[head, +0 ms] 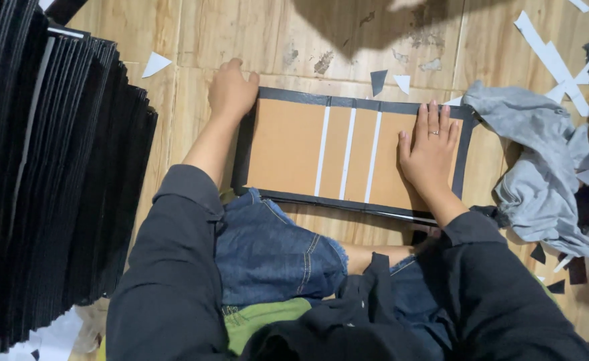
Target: The person sits on the floor and assembles photo albums by placing white sheets into black frames. They smooth the sheets with their hands and wipe the surfaces with a grey cloth. The person repeats this process for multiple albums, flipping them over to work on different sides.
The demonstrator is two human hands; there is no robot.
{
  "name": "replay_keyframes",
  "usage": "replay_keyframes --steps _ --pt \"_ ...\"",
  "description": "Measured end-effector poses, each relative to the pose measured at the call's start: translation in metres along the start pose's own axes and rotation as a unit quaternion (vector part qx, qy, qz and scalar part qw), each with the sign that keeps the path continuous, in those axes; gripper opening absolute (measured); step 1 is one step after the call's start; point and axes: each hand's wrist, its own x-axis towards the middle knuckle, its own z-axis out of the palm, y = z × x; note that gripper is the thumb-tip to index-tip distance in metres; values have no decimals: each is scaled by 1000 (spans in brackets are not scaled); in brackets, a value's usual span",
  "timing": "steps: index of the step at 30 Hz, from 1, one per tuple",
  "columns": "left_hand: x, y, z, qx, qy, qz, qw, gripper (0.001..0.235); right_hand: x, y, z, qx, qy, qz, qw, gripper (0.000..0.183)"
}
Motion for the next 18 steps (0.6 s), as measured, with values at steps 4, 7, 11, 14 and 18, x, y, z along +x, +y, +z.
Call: replay_keyframes --steps 4,7,11,14,18 --pt "3 -5 21 1 9 66 998 42 2 -1 -3 -44 51 -33 997 53" --pt "-15 12 38 26 7 199 980 44 3 -3 -3 -47 57 -33 997 52" --pt "-28 63 44 95 16 316 944 38 2 -4 -2 -21 31 0 999 54" --pt "-26 91 79 78 14 355 932 38 8 -2 -7 -20 27 3 999 54" --pt "-49 125 107 45 5 401 915 40 48 27 -10 -12 5 40 999 32"
